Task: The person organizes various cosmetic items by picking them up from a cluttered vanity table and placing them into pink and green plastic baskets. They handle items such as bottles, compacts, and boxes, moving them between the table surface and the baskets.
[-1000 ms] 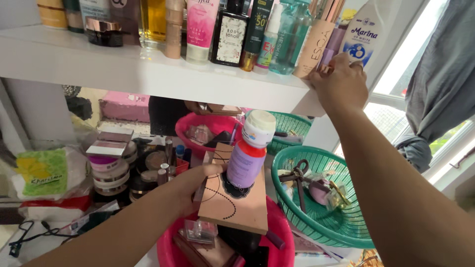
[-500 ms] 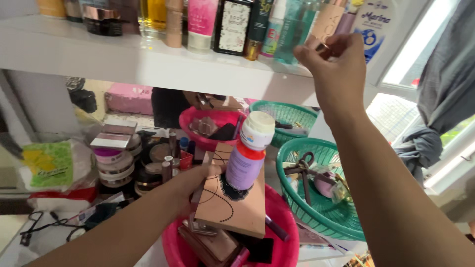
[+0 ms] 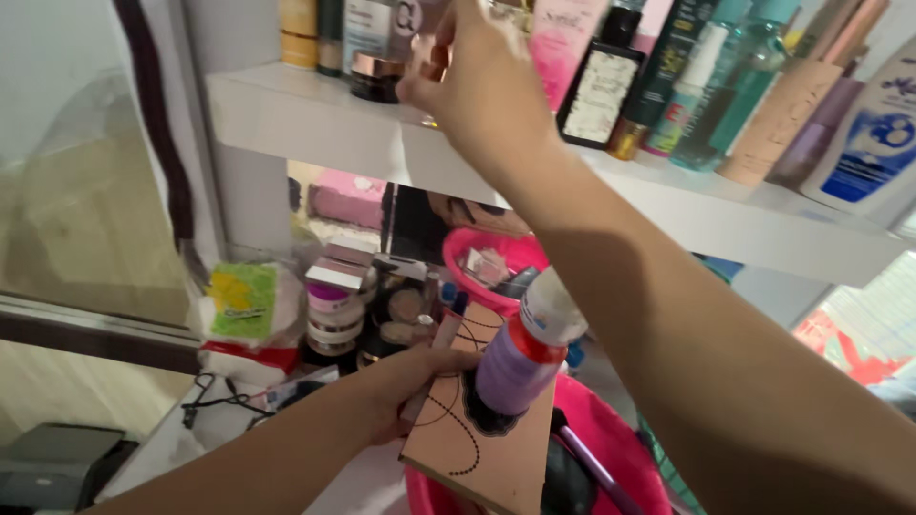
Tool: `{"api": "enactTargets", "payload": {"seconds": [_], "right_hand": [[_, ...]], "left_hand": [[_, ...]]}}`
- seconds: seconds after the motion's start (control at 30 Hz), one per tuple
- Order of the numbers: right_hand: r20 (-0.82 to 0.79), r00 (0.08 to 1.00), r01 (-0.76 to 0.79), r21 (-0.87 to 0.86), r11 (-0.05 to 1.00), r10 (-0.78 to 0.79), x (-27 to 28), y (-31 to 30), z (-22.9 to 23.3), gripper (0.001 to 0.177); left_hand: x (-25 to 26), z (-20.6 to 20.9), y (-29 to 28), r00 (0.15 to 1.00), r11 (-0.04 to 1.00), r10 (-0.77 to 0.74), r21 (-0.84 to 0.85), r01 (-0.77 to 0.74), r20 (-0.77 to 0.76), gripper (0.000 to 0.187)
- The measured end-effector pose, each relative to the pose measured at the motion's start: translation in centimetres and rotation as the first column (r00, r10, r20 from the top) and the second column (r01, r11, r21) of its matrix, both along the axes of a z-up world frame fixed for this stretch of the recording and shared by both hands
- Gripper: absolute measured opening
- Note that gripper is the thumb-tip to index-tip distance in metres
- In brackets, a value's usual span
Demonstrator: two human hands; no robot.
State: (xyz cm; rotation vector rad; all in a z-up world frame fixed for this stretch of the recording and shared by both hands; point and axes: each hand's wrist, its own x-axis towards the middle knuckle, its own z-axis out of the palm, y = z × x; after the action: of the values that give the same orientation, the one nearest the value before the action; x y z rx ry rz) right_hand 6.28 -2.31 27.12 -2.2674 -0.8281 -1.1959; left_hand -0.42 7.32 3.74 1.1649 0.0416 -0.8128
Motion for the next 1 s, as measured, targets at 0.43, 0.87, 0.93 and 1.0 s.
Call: {"api": "enactTargets", "payload": {"seconds": [0.43,0.87,0.93,1.0], "right_hand": [[0.205,0.975,0.111,-0.130,0.985,-0.083,1.5,1.1,-1.6,0.034],[0.313,0.521,0.638,0.475,0.606,-0.794,0.5,-36.5,2.5,0.053],[-0.054,0.675,0.619,0.584,0.525,-0.736,-0.4,-38.0,-0.2,0.084],[-0.182,0.821,0.526,0.610,0.593,-0.541,-1.5,-38.2,-1.5,0.099]], "left_hand": [[1.2,0.9,0.8,0.996,0.991,-0.049,-0.131,0.039,-0.073,0.035],[1.9,-0.7,-4.6,0.953,0.921,-0.301,-0.251,0.298,0.026,0.044],[2.0,-0.1,-6.2,0.944,0.919,-0.330,-0.223,0.325,0.018,0.046],[2.7,0.2,-7.6,0.945,0.937,-0.324,-0.147,0.317,-0.030,0.047]]}}
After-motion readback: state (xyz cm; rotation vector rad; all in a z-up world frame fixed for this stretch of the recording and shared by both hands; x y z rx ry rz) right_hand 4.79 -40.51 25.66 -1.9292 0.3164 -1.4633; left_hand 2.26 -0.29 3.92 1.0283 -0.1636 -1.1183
